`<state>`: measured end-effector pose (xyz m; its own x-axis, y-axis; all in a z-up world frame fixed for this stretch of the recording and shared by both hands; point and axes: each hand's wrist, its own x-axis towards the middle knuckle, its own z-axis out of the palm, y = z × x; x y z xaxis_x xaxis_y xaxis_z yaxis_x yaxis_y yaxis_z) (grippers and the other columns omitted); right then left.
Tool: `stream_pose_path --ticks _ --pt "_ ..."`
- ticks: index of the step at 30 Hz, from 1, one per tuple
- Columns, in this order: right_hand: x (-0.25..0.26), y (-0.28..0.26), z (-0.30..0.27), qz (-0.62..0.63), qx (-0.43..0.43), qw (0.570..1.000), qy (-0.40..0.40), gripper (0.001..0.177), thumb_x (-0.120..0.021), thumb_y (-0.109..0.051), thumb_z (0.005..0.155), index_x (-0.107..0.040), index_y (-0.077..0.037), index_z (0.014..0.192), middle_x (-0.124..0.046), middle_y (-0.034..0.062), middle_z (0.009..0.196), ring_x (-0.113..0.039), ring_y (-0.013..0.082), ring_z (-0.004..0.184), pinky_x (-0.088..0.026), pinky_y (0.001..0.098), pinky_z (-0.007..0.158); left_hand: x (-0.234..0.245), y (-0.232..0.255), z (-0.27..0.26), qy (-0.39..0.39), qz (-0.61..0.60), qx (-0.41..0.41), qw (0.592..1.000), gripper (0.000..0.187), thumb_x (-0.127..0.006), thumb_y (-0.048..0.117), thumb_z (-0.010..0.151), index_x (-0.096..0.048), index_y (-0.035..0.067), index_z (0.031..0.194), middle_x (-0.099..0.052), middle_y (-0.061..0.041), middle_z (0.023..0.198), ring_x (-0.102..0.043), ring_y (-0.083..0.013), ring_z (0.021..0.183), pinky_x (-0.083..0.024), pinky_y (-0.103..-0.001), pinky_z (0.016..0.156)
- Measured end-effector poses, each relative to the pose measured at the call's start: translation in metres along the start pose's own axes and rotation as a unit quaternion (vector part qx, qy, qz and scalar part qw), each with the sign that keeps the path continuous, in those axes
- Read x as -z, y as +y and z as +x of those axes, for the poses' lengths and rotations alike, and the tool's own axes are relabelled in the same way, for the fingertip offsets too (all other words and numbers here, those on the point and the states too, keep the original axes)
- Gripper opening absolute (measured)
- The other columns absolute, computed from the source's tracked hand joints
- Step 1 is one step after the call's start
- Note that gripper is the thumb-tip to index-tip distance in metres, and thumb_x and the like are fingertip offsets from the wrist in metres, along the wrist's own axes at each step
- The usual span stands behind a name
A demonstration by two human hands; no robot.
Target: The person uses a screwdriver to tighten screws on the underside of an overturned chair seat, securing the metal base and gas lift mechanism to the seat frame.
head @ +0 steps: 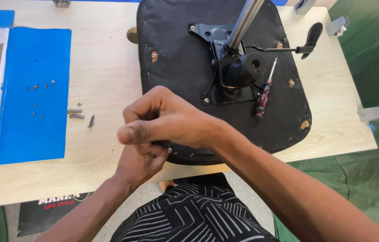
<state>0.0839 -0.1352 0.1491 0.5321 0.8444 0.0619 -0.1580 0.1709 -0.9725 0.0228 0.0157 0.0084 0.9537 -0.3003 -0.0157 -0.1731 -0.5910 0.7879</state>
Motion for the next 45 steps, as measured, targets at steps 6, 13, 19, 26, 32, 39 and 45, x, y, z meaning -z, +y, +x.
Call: stream_pose_path --ticks 6,13,19,26,32,39,45 --pt "-0.014 0.015 0.001 -0.033 0.026 0.998 0.056 0.049 -0.076 -0.042 0.093 -0.058 -0.007 0.064 -0.049 -0.0007 0.054 -0.043 0.0067 0.048 -0.031 0.0244 0.043 -0.003 0.006 -0.007 0.033 -0.052 0.073 0.995 0.027 -0.073 0.026 0.085 -0.066 0.004 0.070 -0.068 -0.006 0.063 -0.068 -0.0192 0.063 -0.052 -0.035 0.060" --pt "-0.016 0.016 -0.004 -0.004 0.056 0.995 0.084 0.046 -0.077 -0.032 0.096 -0.057 -0.006 0.064 -0.049 -0.0004 0.052 -0.043 0.0060 0.045 -0.031 0.0255 0.044 -0.011 -0.004 -0.012 0.076 -0.032 -0.033 0.996 0.010 -0.069 0.010 0.085 -0.064 0.003 0.080 -0.064 -0.006 0.070 -0.066 -0.0216 0.067 -0.050 -0.038 0.058" --pt "-0.023 0.022 0.001 -0.030 0.066 0.991 0.108 0.046 -0.076 -0.029 0.098 -0.058 -0.003 0.064 -0.048 -0.0010 0.052 -0.040 0.0047 0.048 -0.029 0.0252 0.047 -0.012 -0.018 -0.009 0.052 0.031 -0.080 0.995 0.009 -0.071 0.008 0.085 -0.064 0.005 0.079 -0.065 -0.007 0.072 -0.067 -0.0237 0.074 -0.050 -0.040 0.063" --pt "-0.018 0.013 -0.007 -0.060 0.056 0.992 0.101 0.033 -0.076 -0.025 0.097 -0.066 0.001 0.079 -0.055 -0.0012 0.064 -0.048 0.0051 0.061 -0.036 0.0235 0.057 -0.007 -0.008 -0.004 0.092 0.078 -0.167 0.979 0.006 -0.070 0.006 0.084 -0.066 0.003 0.087 -0.065 -0.014 0.078 -0.066 -0.0308 0.078 -0.051 -0.044 0.064" --pt "-0.011 0.004 -0.022 -0.158 0.096 0.980 0.073 0.018 -0.058 -0.007 0.082 -0.066 0.002 0.095 -0.065 0.0014 0.089 -0.059 0.0079 0.084 -0.051 0.0232 0.081 0.001 -0.004 0.000 0.072 0.070 -0.157 0.983 0.017 -0.072 0.007 0.075 -0.067 0.000 0.089 -0.066 -0.019 0.082 -0.066 -0.0385 0.076 -0.053 -0.047 0.061" --pt "-0.030 0.011 -0.020 -0.120 0.081 0.967 0.212 0.017 -0.061 -0.011 0.094 -0.068 0.000 0.105 -0.068 0.0026 0.097 -0.066 0.0084 0.093 -0.056 0.0249 0.085 -0.012 -0.001 -0.013 0.145 0.054 -0.116 0.981 0.017 -0.078 0.016 0.082 -0.070 0.002 0.079 -0.070 -0.012 0.073 -0.068 -0.0297 0.063 -0.053 -0.041 0.060" --pt "-0.027 0.003 -0.014 -0.204 0.051 0.966 0.148 0.018 -0.066 -0.014 0.089 -0.071 -0.001 0.100 -0.074 0.0035 0.091 -0.071 0.0085 0.084 -0.060 0.0243 0.081 -0.016 0.003 -0.014 0.129 0.018 -0.011 0.991 0.016 -0.078 0.018 0.081 -0.070 0.003 0.080 -0.070 -0.013 0.069 -0.070 -0.0285 0.062 -0.055 -0.040 0.061"
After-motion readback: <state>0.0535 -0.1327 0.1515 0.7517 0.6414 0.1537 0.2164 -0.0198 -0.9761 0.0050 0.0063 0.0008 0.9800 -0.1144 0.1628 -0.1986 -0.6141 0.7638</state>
